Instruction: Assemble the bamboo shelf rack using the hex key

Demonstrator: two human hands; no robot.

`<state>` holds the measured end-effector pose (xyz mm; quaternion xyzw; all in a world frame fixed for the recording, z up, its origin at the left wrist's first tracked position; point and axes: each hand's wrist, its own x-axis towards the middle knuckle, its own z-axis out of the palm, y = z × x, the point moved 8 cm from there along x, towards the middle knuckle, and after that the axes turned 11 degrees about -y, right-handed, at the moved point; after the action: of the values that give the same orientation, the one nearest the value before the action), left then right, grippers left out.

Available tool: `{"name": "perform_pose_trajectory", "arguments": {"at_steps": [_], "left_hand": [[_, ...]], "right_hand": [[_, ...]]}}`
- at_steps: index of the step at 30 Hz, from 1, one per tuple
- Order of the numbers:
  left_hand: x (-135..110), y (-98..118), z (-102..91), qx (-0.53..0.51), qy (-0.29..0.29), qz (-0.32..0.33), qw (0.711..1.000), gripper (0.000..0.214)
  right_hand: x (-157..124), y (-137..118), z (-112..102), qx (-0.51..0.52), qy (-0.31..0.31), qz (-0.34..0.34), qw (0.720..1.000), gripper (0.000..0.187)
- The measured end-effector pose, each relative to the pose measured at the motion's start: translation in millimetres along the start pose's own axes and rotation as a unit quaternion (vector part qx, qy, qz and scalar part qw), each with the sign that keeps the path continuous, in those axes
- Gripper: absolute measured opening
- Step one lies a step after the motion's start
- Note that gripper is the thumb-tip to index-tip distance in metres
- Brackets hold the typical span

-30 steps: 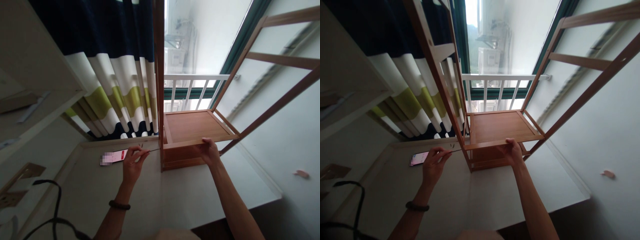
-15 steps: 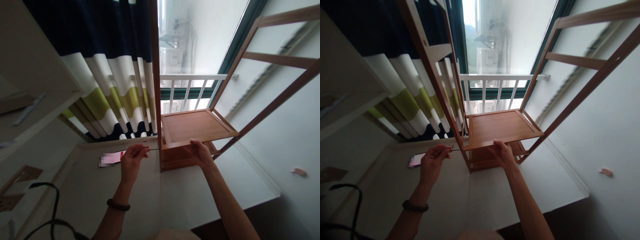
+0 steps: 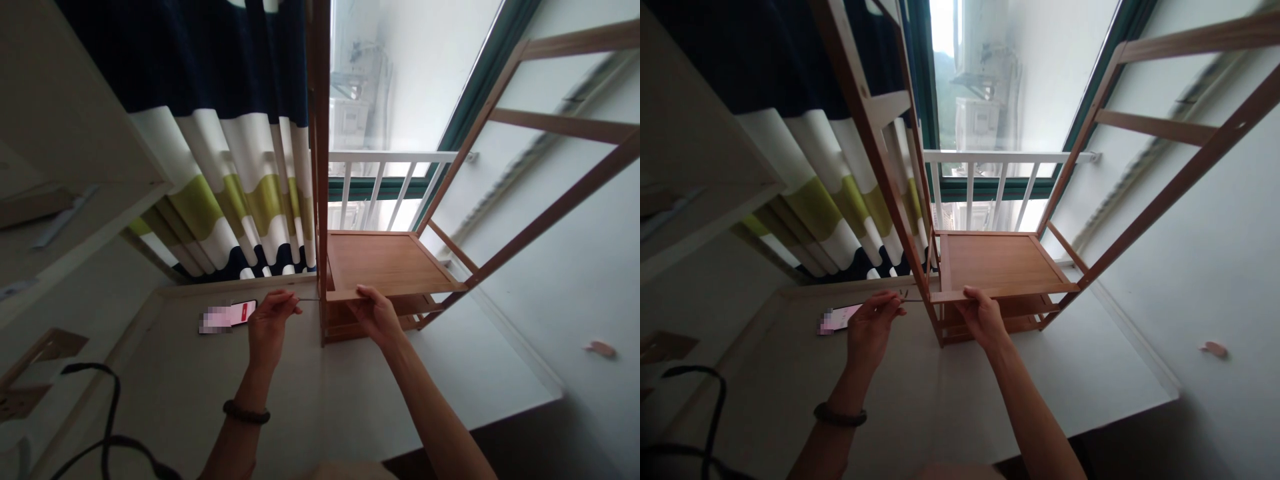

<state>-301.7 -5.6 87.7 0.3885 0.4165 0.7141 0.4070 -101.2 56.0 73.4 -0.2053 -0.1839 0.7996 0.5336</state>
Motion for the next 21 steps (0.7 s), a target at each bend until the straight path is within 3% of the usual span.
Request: {"name": "perform_pose_trajectory", "arguments": {"at_steps": [7, 14, 21], "left_hand": [[-7.7, 0.5, 1.0, -0.014, 0.007, -0.035, 0.999, 0.016], [-13.7, -14.7, 0.5, -0.1, 0.021, -0.098, 0.99, 0.022], [-15.1, -25.0, 6.2, -0.207, 0.013, -0.184, 0.961, 0.027]], "right_hand": [[-3.7, 26.0, 15.1, -0.011, -0.075, 0.085, 0.994, 0.001], [0.9, 15.3, 21.3, -0.069, -0.05, 0.036, 0.996, 0.005], [3.6, 12.7, 20.8, -0.083, -0.042, 0.011, 0.996, 0.013]]}}
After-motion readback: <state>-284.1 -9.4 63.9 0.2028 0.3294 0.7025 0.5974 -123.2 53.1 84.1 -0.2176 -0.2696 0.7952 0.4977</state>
